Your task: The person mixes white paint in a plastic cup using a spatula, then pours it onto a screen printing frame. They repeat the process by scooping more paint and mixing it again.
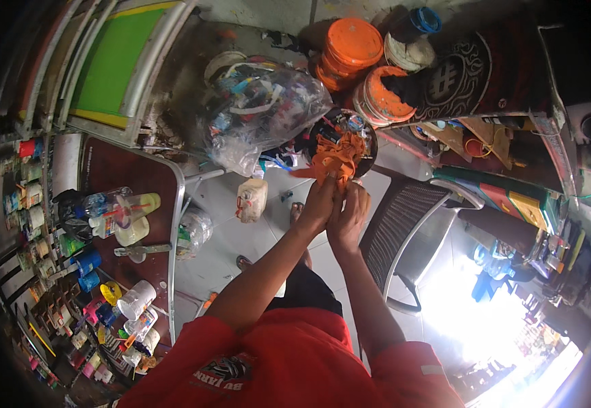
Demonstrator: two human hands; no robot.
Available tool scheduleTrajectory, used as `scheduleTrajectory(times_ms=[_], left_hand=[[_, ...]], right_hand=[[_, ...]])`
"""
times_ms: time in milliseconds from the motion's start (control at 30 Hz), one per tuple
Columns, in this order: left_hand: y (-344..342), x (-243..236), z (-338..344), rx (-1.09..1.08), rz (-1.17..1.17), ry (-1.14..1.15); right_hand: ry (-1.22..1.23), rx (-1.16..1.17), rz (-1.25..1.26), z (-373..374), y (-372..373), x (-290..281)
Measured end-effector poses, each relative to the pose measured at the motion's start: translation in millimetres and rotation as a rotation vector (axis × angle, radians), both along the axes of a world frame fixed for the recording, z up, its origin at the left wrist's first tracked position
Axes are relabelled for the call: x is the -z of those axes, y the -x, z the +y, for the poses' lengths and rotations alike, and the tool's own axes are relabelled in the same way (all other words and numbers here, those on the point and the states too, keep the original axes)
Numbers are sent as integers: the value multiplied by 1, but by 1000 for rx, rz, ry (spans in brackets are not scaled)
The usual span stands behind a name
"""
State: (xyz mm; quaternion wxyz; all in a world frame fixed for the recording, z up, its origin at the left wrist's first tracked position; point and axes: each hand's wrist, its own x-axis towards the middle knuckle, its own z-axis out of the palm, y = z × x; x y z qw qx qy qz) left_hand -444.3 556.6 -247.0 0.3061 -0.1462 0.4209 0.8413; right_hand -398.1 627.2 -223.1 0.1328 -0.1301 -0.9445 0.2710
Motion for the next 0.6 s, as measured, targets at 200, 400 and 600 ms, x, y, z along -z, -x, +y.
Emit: scheduleTrajectory(times_ms=[200, 400, 600], left_hand=[[3, -31, -33, -151, -83, -184], [-5, -67, -92, 122, -173, -301], [-27, -79, -97, 45, -24, 40]], right_hand=[[434, -282, 99, 5, 6, -16], [-112, -656, 12, -7, 30, -50], [960, -266, -278, -62, -2, -72]])
